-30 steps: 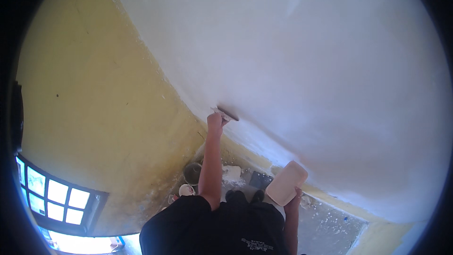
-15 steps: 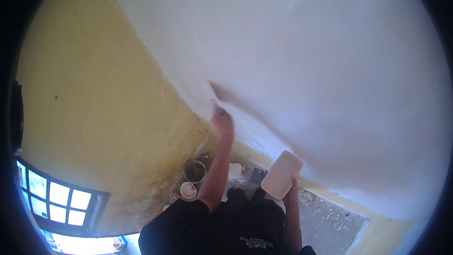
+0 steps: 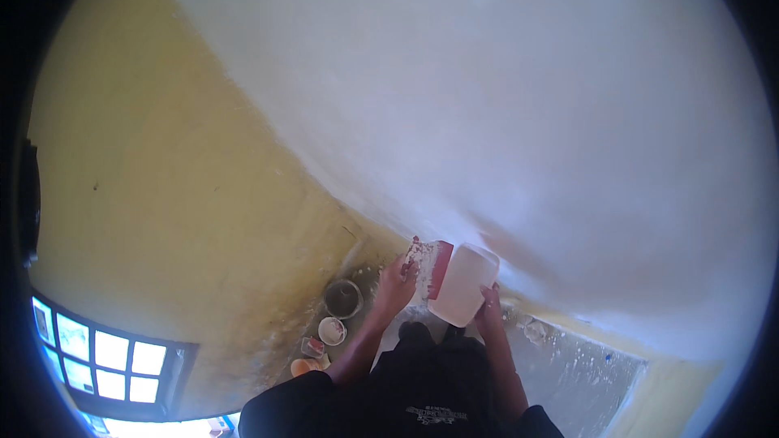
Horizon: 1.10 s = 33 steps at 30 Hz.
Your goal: The person applies plaster to a wall using a putty knife and a plastic container of plaster.
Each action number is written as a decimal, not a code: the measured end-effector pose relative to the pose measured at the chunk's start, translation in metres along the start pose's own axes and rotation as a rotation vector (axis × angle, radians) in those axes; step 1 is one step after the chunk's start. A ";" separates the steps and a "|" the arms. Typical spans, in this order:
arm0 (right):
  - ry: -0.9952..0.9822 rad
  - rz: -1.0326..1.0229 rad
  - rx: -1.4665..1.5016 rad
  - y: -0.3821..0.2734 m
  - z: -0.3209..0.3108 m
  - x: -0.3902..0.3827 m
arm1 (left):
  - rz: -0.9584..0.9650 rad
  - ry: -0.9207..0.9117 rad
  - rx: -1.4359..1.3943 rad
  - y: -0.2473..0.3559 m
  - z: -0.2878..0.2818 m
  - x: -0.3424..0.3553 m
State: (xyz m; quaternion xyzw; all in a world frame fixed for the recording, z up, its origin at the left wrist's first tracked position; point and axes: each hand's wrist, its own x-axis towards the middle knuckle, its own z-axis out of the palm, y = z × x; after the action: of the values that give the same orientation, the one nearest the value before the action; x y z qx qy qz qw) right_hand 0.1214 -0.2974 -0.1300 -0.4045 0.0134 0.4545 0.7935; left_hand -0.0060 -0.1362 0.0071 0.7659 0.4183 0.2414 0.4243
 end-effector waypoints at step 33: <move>-0.089 0.092 -0.016 0.022 0.038 0.003 | 0.319 -0.155 0.311 -0.009 0.055 -0.021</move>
State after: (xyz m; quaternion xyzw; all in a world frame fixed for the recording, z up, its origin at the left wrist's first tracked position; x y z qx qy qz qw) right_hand 0.0940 -0.2644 -0.1190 -0.3891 -0.0069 0.5083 0.7683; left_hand 0.0189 -0.1765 -0.0294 0.8948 0.2905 0.1783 0.2885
